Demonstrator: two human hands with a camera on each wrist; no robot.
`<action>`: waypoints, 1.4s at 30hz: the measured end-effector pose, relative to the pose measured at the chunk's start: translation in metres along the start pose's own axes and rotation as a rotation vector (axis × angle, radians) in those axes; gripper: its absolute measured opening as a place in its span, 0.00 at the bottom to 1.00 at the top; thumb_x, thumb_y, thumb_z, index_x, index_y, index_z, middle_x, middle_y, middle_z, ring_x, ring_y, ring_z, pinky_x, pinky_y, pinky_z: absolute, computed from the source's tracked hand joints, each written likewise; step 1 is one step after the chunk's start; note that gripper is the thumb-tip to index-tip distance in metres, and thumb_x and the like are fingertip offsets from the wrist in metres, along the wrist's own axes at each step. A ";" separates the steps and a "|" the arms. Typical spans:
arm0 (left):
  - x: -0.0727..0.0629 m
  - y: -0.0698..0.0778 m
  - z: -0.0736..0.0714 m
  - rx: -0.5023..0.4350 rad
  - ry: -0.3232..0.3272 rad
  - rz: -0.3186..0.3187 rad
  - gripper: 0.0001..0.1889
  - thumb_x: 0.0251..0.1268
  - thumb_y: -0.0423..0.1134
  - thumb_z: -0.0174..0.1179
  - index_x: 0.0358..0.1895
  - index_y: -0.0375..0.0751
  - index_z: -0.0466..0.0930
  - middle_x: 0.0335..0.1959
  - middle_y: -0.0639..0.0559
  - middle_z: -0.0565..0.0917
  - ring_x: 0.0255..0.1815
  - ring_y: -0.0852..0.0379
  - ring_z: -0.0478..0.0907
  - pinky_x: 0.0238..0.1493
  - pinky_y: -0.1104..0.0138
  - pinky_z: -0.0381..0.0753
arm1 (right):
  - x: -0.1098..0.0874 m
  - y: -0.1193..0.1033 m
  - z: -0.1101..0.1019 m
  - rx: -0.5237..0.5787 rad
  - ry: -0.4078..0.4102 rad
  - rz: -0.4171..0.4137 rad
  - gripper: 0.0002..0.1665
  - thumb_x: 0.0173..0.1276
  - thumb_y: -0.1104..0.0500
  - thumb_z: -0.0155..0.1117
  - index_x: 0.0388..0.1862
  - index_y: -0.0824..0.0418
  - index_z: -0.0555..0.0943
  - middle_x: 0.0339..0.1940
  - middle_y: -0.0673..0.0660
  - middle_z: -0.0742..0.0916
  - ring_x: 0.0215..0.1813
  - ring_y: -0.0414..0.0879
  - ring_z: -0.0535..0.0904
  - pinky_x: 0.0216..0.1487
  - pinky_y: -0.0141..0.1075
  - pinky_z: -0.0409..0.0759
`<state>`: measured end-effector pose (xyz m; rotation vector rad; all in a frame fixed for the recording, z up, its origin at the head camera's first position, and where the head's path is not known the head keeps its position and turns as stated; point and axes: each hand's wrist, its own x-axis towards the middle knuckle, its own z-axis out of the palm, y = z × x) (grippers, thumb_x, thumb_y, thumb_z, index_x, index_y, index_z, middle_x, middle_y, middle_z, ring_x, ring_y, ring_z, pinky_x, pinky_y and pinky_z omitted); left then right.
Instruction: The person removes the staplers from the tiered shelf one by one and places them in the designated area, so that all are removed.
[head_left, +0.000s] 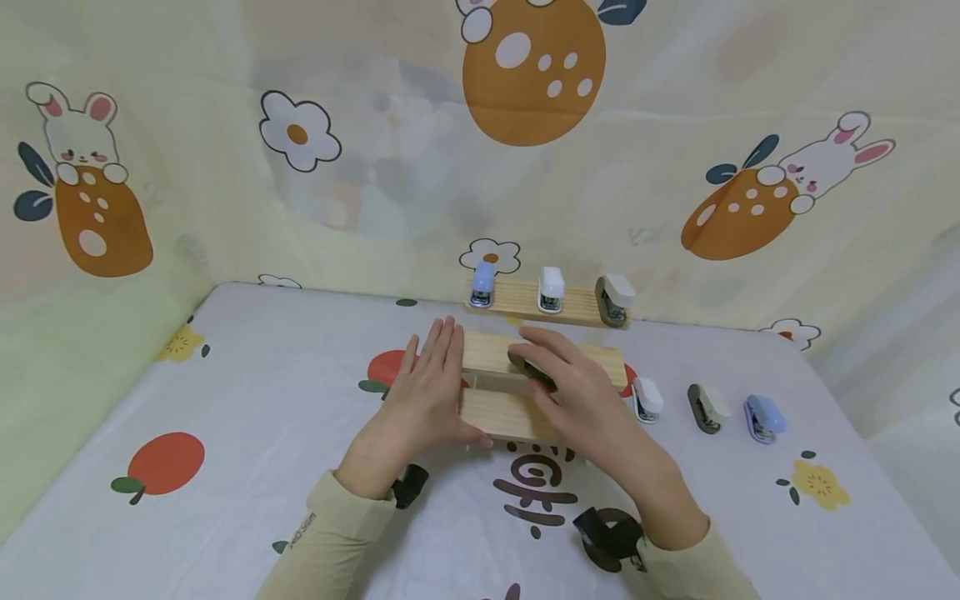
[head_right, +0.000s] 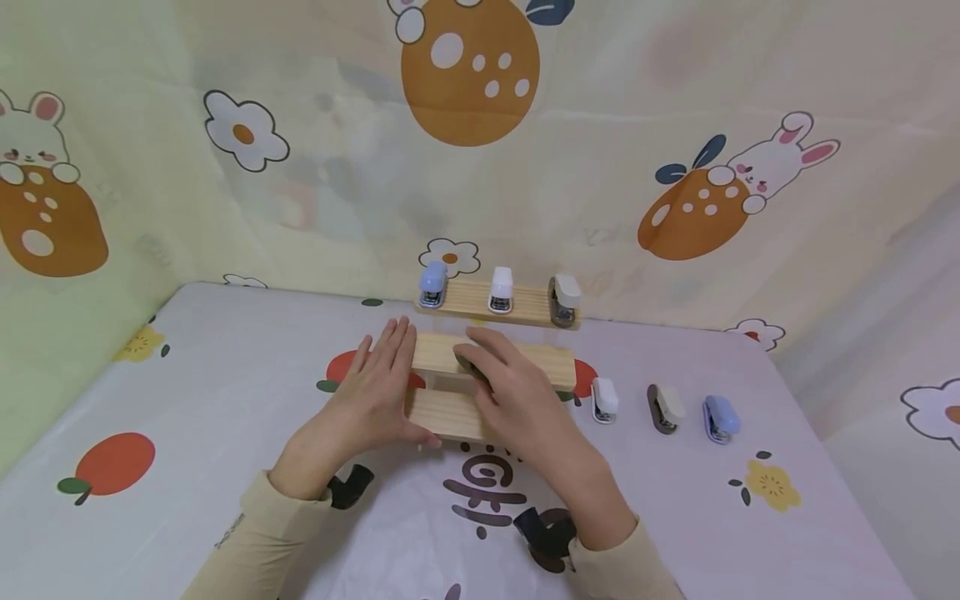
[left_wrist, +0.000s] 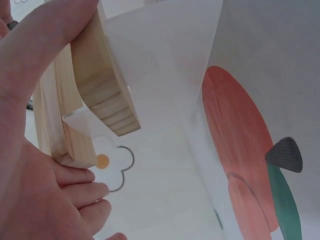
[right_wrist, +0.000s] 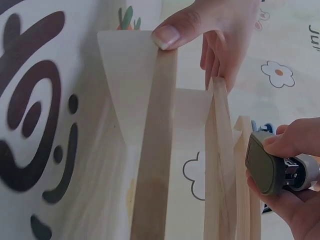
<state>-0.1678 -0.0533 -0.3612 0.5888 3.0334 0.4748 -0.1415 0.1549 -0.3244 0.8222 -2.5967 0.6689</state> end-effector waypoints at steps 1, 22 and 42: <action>0.000 0.000 0.000 -0.004 0.000 0.000 0.78 0.30 0.68 0.78 0.80 0.33 0.37 0.83 0.42 0.39 0.84 0.47 0.33 0.82 0.49 0.35 | -0.002 0.001 0.000 -0.001 0.001 -0.001 0.25 0.61 0.73 0.66 0.58 0.61 0.81 0.66 0.60 0.79 0.66 0.56 0.77 0.63 0.49 0.79; -0.001 0.000 0.002 -0.001 0.031 0.014 0.78 0.28 0.68 0.79 0.79 0.32 0.38 0.82 0.40 0.41 0.84 0.46 0.35 0.82 0.49 0.37 | -0.032 0.025 -0.023 -0.065 0.113 -0.052 0.29 0.55 0.77 0.67 0.57 0.64 0.80 0.63 0.62 0.80 0.59 0.57 0.81 0.48 0.47 0.85; -0.001 0.000 0.002 0.002 0.033 0.014 0.78 0.29 0.68 0.79 0.79 0.32 0.38 0.82 0.40 0.41 0.84 0.46 0.36 0.82 0.48 0.38 | -0.058 0.039 -0.044 -0.094 0.206 0.004 0.33 0.50 0.76 0.75 0.58 0.63 0.81 0.62 0.61 0.81 0.57 0.57 0.81 0.53 0.06 0.62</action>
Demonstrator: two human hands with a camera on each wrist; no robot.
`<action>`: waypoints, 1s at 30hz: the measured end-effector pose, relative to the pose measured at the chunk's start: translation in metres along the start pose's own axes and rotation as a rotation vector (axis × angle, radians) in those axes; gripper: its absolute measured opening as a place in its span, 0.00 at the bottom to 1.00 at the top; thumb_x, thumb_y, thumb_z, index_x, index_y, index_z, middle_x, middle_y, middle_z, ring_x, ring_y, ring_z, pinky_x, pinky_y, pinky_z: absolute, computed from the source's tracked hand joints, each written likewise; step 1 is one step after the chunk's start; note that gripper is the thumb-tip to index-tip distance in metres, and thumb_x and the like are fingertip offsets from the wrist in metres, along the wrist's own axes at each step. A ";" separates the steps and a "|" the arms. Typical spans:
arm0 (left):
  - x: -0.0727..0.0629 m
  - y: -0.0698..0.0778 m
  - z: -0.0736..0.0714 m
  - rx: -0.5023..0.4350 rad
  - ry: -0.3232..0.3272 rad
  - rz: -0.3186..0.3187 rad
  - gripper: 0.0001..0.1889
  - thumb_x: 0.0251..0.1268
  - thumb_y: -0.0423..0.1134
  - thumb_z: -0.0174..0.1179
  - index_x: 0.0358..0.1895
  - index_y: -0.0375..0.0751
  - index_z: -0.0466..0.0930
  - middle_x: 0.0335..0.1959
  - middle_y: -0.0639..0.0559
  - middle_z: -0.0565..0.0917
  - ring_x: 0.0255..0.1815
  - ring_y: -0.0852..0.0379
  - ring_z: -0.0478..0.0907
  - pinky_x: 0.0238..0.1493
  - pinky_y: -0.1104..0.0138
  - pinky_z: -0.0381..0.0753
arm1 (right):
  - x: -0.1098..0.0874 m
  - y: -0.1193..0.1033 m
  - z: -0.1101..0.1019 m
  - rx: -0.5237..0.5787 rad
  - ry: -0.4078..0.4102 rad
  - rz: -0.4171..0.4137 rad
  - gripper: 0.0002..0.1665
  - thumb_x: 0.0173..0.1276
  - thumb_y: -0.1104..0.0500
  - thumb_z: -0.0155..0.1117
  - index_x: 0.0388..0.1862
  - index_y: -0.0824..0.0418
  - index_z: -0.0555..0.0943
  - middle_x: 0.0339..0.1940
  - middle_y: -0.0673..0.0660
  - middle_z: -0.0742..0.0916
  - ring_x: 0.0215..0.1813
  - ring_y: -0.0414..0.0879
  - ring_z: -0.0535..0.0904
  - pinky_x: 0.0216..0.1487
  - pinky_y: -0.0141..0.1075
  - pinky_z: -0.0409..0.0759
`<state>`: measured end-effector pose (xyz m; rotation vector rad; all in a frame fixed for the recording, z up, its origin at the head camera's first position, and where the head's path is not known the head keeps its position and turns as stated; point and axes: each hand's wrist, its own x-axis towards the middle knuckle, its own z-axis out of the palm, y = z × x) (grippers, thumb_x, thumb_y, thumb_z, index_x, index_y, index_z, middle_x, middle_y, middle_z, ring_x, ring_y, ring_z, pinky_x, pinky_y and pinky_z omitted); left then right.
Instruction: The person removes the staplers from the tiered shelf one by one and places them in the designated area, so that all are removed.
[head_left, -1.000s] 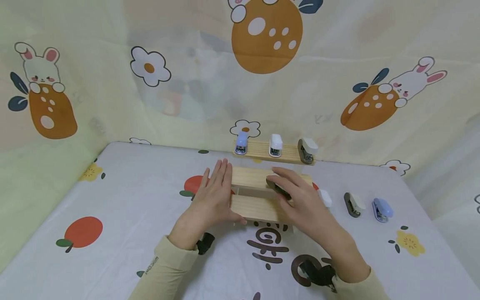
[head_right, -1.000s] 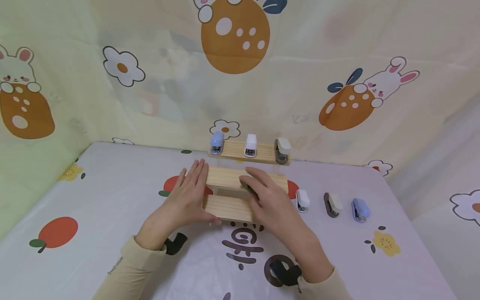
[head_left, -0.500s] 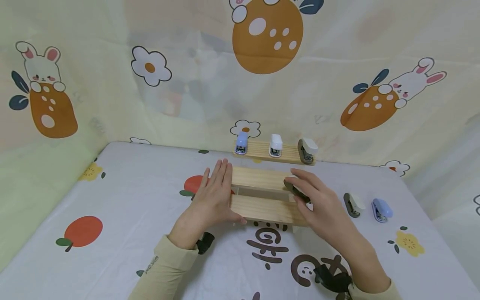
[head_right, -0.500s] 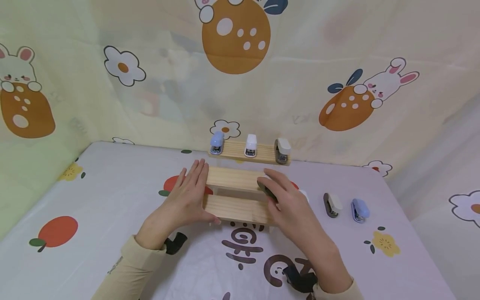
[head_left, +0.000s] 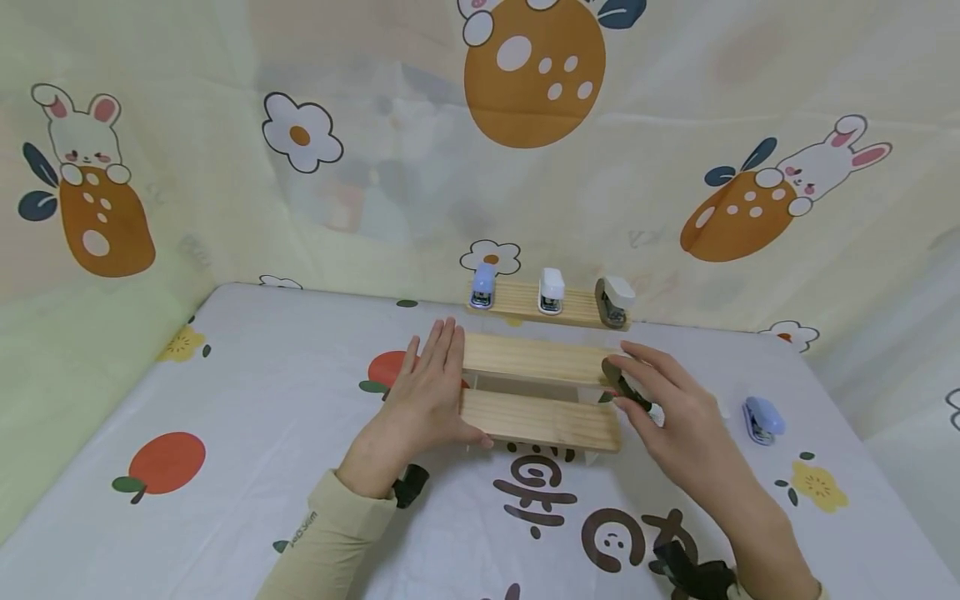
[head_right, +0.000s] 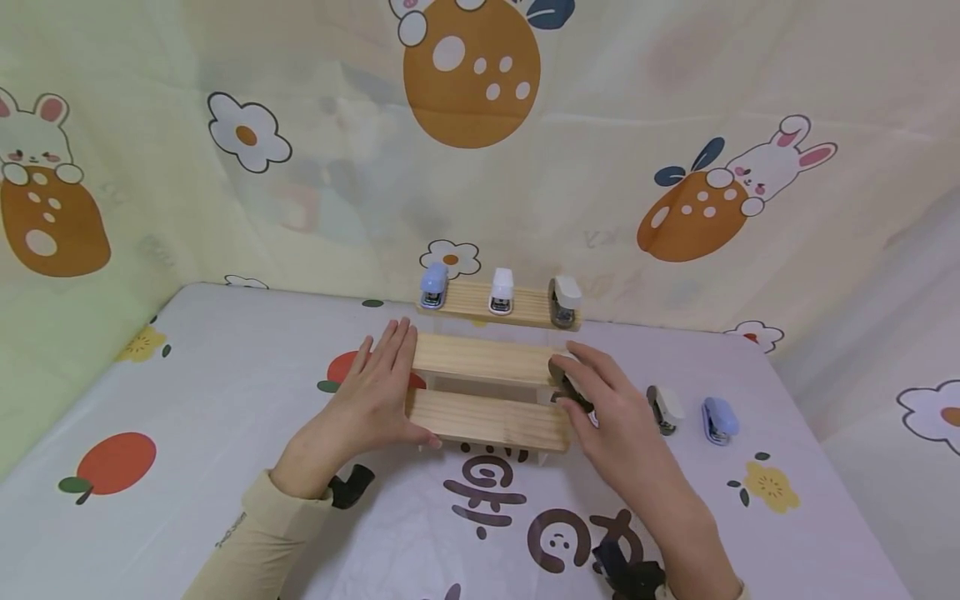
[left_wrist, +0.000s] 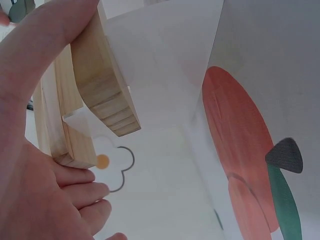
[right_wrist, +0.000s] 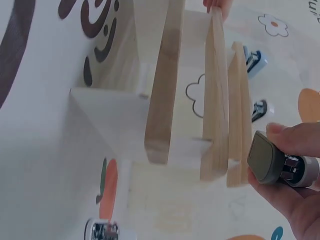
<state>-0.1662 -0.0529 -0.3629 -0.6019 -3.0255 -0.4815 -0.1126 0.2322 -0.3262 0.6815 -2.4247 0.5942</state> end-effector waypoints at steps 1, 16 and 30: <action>0.000 0.000 0.000 -0.002 0.001 0.001 0.78 0.29 0.67 0.79 0.79 0.32 0.38 0.82 0.40 0.41 0.84 0.46 0.36 0.82 0.48 0.38 | -0.001 0.001 -0.001 -0.003 0.005 0.004 0.34 0.50 0.76 0.75 0.58 0.63 0.81 0.62 0.61 0.81 0.56 0.57 0.81 0.52 0.06 0.63; -0.001 0.000 -0.001 -0.004 0.002 0.004 0.78 0.29 0.67 0.79 0.79 0.32 0.38 0.82 0.40 0.41 0.84 0.45 0.35 0.81 0.48 0.37 | -0.016 0.015 -0.015 -0.083 0.010 0.059 0.38 0.47 0.72 0.78 0.61 0.64 0.80 0.60 0.62 0.81 0.53 0.57 0.82 0.48 0.09 0.64; -0.001 -0.002 0.001 -0.012 0.007 0.009 0.78 0.29 0.67 0.79 0.79 0.32 0.38 0.82 0.40 0.41 0.84 0.46 0.35 0.82 0.48 0.36 | -0.034 0.027 -0.008 -0.150 -0.116 0.138 0.34 0.50 0.69 0.78 0.59 0.67 0.79 0.58 0.68 0.80 0.55 0.64 0.80 0.47 0.57 0.81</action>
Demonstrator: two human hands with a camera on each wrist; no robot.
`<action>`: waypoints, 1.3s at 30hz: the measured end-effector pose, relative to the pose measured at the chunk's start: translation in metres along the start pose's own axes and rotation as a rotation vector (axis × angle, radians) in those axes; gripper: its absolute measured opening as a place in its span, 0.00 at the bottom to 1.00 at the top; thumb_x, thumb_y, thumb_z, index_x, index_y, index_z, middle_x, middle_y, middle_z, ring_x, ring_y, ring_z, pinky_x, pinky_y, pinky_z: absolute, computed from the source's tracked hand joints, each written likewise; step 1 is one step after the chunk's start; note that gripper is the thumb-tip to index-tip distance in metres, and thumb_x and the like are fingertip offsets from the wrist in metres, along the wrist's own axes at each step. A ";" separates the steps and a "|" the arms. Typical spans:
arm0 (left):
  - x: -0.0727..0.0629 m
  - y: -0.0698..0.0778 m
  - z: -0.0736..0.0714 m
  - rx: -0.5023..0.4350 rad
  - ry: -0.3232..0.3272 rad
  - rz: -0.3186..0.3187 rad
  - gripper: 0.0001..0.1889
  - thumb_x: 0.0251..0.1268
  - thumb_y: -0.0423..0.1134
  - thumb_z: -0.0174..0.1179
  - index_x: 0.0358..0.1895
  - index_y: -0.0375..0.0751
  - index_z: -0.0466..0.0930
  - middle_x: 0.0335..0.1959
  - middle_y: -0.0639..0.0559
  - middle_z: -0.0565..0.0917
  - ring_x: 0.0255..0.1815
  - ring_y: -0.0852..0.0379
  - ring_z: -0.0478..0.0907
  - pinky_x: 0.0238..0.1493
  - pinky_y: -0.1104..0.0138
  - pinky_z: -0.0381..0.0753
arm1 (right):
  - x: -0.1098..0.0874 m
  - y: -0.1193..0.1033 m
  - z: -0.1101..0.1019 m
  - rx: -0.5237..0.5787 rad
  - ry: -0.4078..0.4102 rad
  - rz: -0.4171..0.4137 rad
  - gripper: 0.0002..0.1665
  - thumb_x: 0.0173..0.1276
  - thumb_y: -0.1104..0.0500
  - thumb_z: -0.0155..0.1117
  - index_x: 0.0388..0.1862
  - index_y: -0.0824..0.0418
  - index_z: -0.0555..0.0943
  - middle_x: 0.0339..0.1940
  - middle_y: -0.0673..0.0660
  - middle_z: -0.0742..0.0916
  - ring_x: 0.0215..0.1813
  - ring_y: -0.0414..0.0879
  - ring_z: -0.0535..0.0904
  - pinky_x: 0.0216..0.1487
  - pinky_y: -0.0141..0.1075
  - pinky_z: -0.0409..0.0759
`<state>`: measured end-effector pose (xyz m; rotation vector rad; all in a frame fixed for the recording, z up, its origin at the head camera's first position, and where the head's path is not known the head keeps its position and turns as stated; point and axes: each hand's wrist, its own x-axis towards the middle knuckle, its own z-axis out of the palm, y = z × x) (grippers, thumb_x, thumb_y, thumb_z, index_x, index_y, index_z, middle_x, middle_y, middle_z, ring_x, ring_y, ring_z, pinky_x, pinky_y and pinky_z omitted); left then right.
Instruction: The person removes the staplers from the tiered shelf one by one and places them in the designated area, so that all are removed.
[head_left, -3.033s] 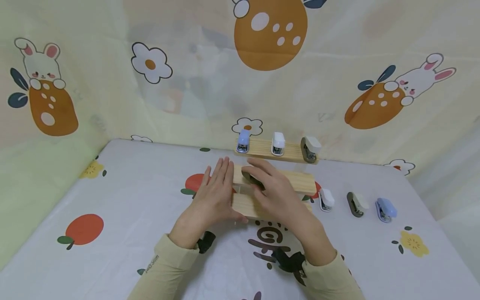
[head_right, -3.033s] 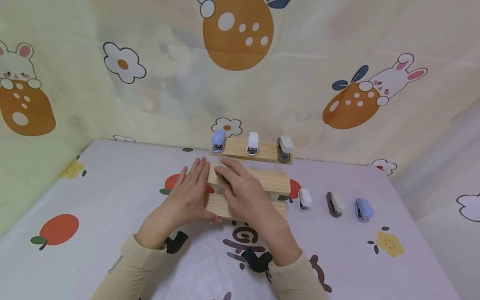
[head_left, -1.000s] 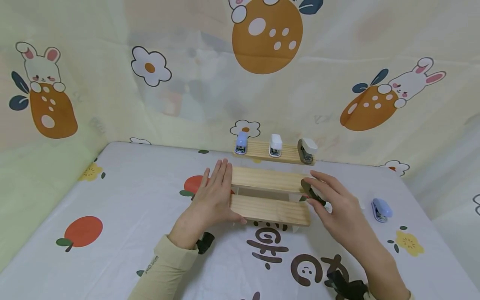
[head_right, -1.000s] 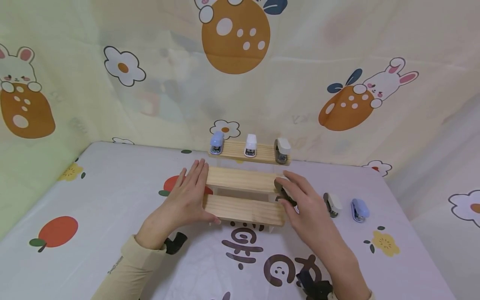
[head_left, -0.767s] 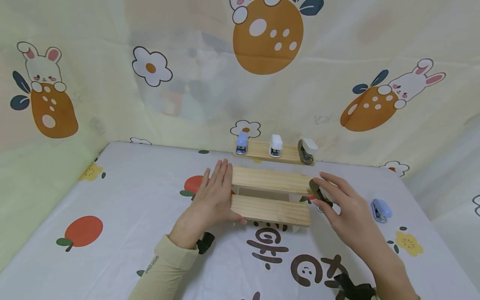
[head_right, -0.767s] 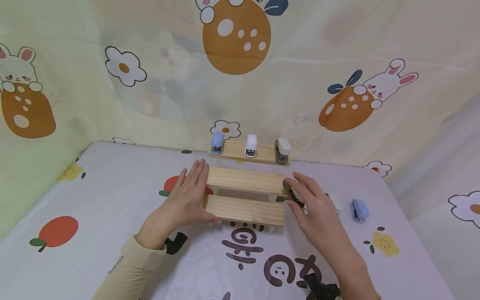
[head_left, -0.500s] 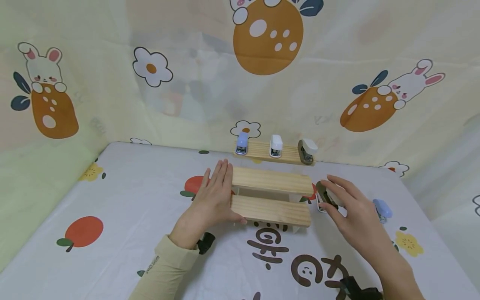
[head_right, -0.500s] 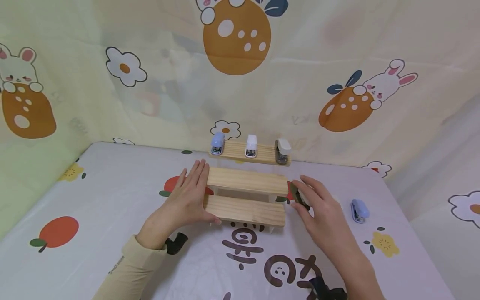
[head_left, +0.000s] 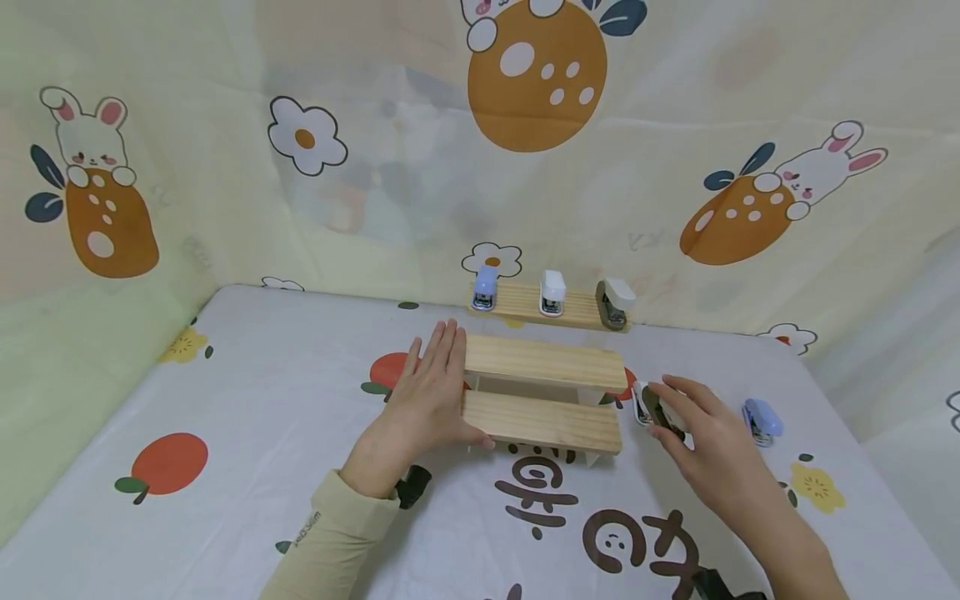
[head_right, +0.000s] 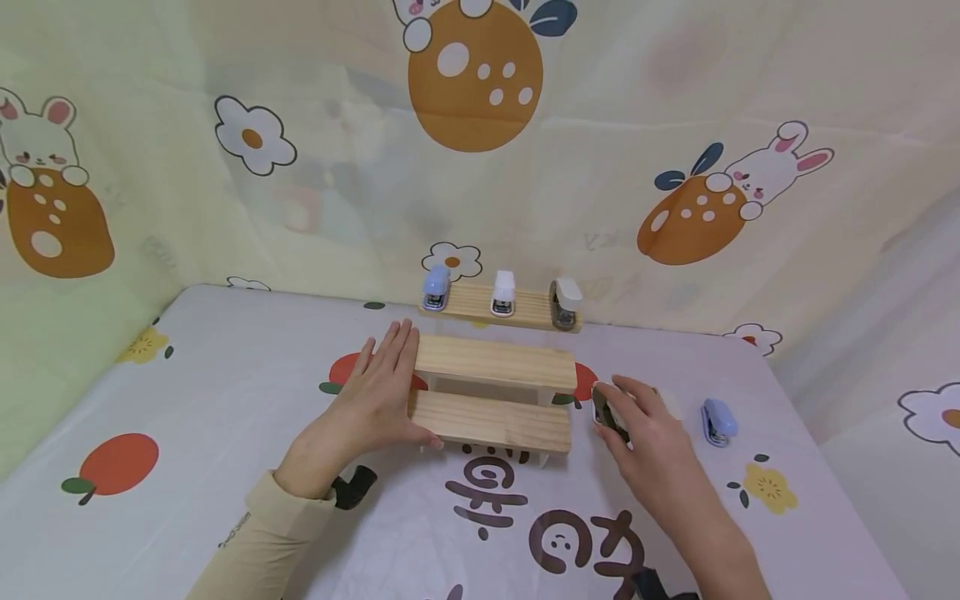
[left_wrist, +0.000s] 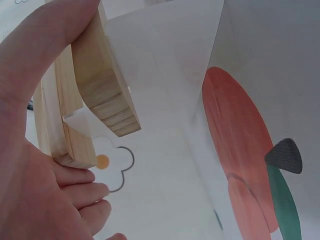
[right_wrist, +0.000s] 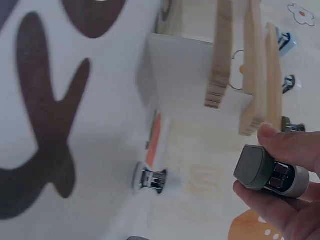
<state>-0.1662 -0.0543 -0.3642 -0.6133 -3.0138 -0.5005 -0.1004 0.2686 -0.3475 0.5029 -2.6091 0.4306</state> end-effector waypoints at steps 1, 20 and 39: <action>0.000 0.000 0.000 0.000 -0.002 -0.001 0.78 0.29 0.67 0.79 0.79 0.32 0.38 0.82 0.40 0.41 0.84 0.46 0.35 0.82 0.48 0.36 | -0.001 0.001 0.002 -0.004 0.002 -0.009 0.33 0.50 0.69 0.78 0.58 0.67 0.79 0.57 0.68 0.80 0.53 0.64 0.81 0.45 0.57 0.82; 0.001 0.002 0.001 0.011 -0.006 0.002 0.78 0.30 0.67 0.79 0.79 0.32 0.38 0.82 0.40 0.41 0.84 0.46 0.35 0.82 0.49 0.37 | -0.013 0.006 0.016 -0.047 -0.163 0.071 0.28 0.51 0.68 0.78 0.53 0.70 0.81 0.51 0.67 0.83 0.50 0.62 0.82 0.48 0.55 0.83; 0.001 0.001 0.000 0.014 -0.013 -0.010 0.78 0.29 0.68 0.79 0.79 0.32 0.38 0.82 0.40 0.40 0.84 0.46 0.35 0.82 0.49 0.36 | -0.012 0.007 0.027 -0.047 -0.377 0.238 0.28 0.53 0.66 0.77 0.53 0.72 0.80 0.51 0.70 0.82 0.52 0.65 0.81 0.52 0.58 0.80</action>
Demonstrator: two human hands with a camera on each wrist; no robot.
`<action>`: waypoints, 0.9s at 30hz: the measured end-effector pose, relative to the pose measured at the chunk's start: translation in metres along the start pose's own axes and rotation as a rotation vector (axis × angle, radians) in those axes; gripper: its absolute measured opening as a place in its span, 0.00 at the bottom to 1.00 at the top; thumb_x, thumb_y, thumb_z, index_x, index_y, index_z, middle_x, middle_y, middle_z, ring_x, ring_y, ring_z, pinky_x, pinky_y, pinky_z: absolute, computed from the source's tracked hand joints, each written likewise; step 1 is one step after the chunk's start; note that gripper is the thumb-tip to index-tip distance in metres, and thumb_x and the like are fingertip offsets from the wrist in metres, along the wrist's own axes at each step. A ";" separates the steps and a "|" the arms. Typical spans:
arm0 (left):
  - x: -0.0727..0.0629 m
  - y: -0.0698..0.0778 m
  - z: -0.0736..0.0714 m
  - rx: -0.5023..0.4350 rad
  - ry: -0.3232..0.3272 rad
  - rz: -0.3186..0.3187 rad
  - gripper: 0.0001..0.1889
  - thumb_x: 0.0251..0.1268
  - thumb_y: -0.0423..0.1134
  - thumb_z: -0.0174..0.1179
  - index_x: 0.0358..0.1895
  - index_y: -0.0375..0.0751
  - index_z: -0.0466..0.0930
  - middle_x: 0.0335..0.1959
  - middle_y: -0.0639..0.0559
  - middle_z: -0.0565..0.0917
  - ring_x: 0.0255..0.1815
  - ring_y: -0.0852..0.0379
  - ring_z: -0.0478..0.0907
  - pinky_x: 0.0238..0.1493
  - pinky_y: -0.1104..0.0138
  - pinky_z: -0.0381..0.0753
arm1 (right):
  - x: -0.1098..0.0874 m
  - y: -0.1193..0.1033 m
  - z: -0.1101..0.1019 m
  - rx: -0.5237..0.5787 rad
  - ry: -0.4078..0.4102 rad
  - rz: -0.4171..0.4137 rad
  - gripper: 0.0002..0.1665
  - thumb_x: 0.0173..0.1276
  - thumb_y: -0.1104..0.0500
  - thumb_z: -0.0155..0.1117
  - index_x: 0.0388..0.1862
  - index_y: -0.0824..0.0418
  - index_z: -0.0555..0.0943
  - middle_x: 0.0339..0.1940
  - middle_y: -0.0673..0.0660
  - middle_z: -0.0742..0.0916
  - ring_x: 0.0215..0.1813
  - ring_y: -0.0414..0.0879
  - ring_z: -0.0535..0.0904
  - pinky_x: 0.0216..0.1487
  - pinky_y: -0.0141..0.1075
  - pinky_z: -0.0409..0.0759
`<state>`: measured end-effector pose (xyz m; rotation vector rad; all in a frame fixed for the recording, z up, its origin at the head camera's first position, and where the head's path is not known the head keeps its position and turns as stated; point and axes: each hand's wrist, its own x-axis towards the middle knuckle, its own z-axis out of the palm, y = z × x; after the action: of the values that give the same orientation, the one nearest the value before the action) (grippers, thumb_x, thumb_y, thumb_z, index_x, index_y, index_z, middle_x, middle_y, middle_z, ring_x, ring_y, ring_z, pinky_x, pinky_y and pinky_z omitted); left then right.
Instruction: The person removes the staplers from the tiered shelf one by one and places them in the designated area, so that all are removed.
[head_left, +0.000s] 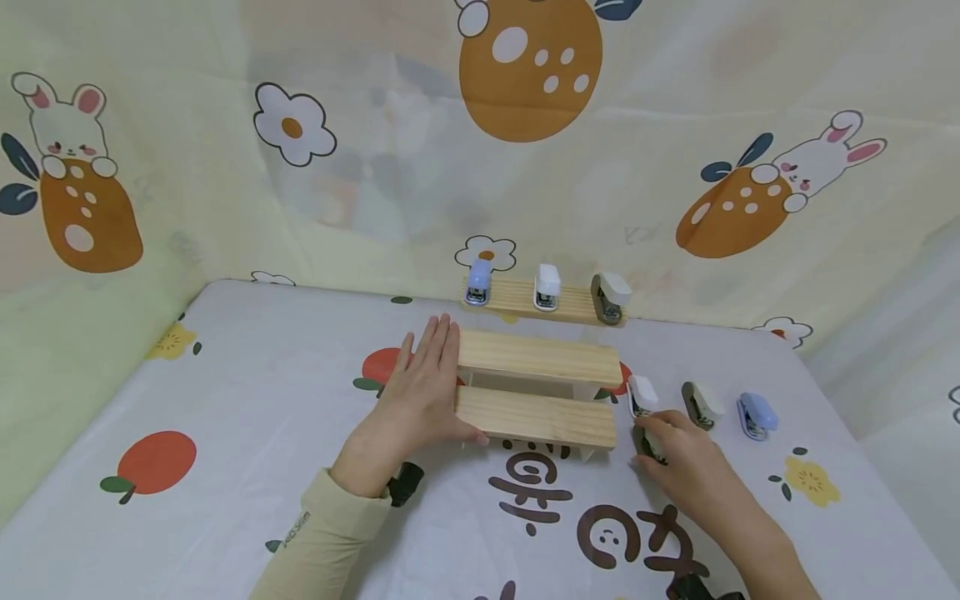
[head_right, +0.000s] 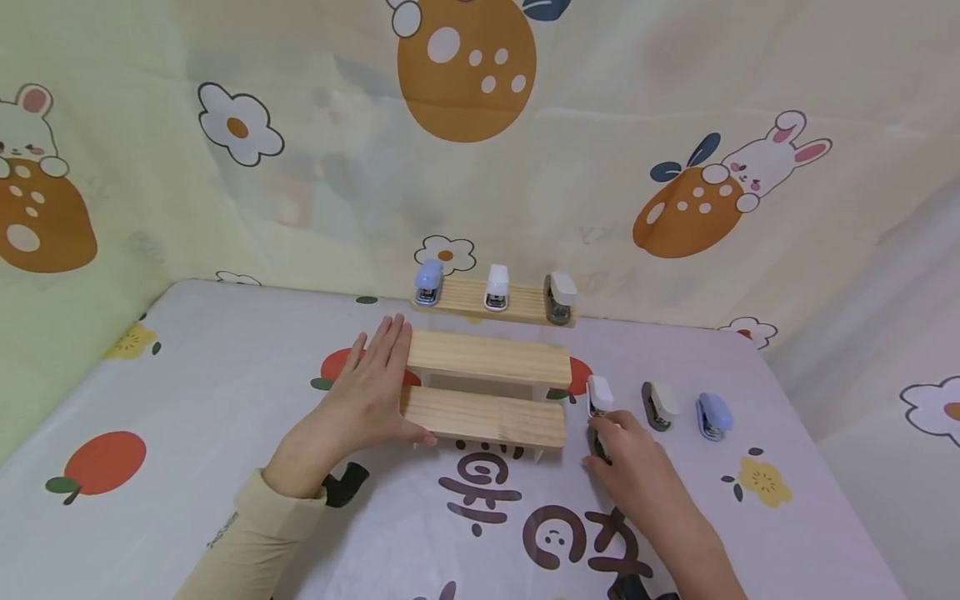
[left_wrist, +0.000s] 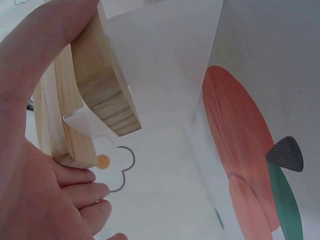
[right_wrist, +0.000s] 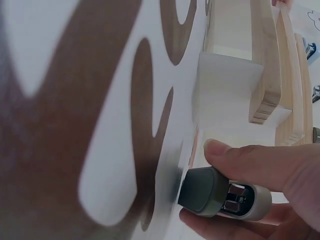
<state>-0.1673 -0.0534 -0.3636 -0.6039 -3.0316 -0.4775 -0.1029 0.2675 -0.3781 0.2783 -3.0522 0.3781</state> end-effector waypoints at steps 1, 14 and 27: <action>0.000 0.000 0.000 0.000 0.002 0.001 0.78 0.29 0.68 0.79 0.79 0.32 0.38 0.82 0.40 0.40 0.84 0.45 0.35 0.82 0.48 0.37 | 0.000 0.000 0.000 -0.001 -0.001 0.006 0.28 0.53 0.66 0.77 0.53 0.72 0.80 0.50 0.70 0.82 0.52 0.65 0.81 0.51 0.58 0.81; -0.001 -0.001 -0.002 -0.008 -0.004 -0.011 0.78 0.29 0.67 0.79 0.80 0.33 0.38 0.82 0.40 0.40 0.84 0.46 0.35 0.82 0.48 0.36 | 0.000 -0.003 0.000 -0.005 -0.087 0.039 0.33 0.53 0.66 0.77 0.57 0.74 0.77 0.54 0.72 0.78 0.51 0.64 0.80 0.49 0.56 0.82; 0.000 0.000 -0.001 -0.009 -0.005 -0.004 0.77 0.30 0.67 0.79 0.79 0.33 0.38 0.83 0.41 0.41 0.84 0.46 0.35 0.82 0.48 0.38 | -0.008 -0.006 -0.014 -0.078 -0.153 0.053 0.35 0.55 0.55 0.78 0.60 0.66 0.77 0.59 0.70 0.77 0.43 0.56 0.83 0.35 0.50 0.84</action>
<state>-0.1671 -0.0534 -0.3626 -0.6013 -3.0374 -0.4914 -0.0940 0.2664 -0.3641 0.2334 -3.2203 0.2511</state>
